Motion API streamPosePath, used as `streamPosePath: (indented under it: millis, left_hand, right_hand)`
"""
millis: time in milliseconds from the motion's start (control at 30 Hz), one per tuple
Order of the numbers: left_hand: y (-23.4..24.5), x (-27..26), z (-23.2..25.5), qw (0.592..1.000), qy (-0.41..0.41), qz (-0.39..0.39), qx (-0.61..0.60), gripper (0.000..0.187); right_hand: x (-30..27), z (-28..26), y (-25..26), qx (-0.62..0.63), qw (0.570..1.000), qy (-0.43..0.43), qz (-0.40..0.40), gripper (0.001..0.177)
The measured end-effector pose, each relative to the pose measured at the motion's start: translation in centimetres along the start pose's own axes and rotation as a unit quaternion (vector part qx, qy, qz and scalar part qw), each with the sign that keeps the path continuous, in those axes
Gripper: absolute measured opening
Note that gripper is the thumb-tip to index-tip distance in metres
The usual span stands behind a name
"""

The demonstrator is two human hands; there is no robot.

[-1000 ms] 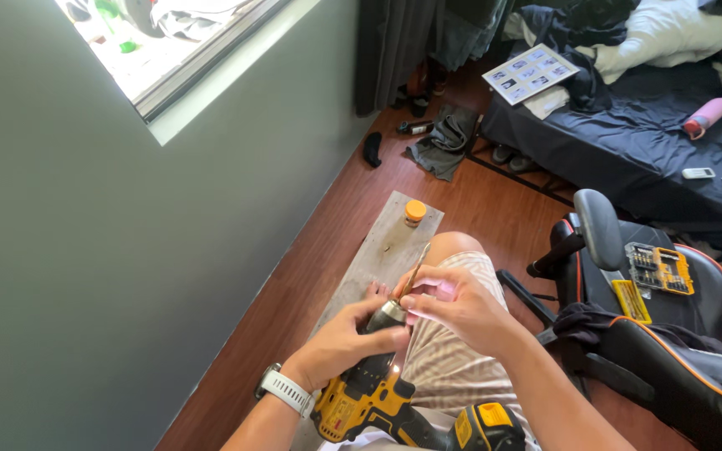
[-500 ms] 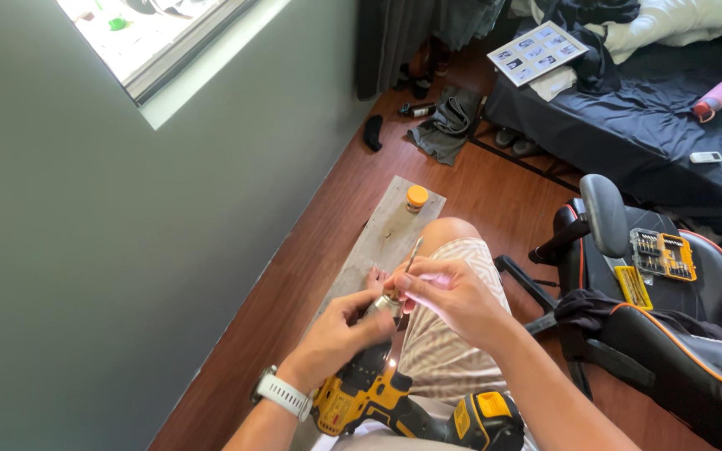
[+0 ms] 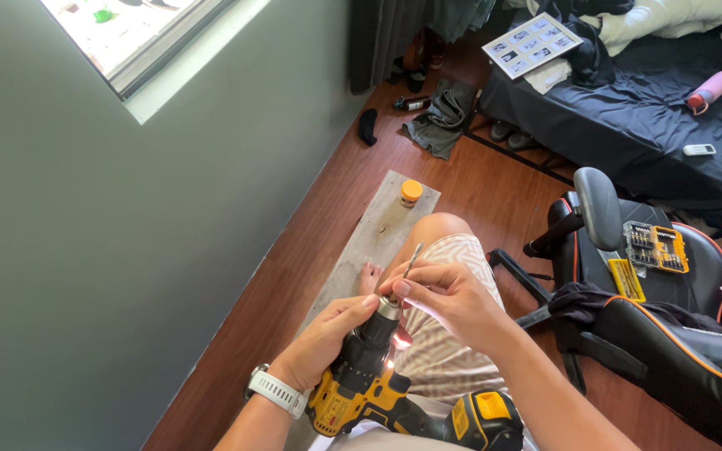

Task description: The person uses a spirit level and marker to draw a horizontal line on a wall, then uses a cordless drill to make holes at the marked points.

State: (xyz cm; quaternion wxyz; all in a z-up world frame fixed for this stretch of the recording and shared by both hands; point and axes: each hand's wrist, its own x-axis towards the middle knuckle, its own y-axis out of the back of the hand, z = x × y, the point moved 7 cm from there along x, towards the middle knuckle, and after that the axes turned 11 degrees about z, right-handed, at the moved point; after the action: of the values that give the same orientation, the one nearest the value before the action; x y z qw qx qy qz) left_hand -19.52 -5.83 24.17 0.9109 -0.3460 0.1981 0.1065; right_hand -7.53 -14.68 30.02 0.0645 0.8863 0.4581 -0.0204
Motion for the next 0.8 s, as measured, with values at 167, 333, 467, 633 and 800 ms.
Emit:
streamPosePath:
  millis: [167, 333, 467, 633, 800]
  left_hand:
    - [0.5, 0.6, 1.0, 0.985, -0.126, 0.052, 0.102, 0.035]
    - [1.3, 0.8, 0.9, 0.989, -0.098, 0.09, 0.06, 0.027]
    - [0.8, 0.6, 0.9, 0.996, -0.049, 0.065, 0.048, 0.037]
    - [0.0, 0.9, 2.4, 0.974, -0.147, 0.058, 0.164, 0.033]
    - [1.1, 1.4, 2.1, 0.976, -0.13, 0.114, 0.129, 0.037]
  right_hand:
    - [0.5, 0.8, 0.3, -0.026, 0.999, -0.022, 0.021, 0.035]
    - [0.9, 1.0, 0.7, -0.01, 1.0, -0.015, 0.025, 0.035]
    - [0.8, 1.0, 0.7, -0.02, 0.999, -0.017, 0.024, 0.034]
    - [0.9, 0.3, 0.2, 0.015, 1.0, -0.006, 0.005, 0.032]
    - [1.2, 0.8, 0.2, -0.003, 1.0, -0.021, 0.006, 0.032]
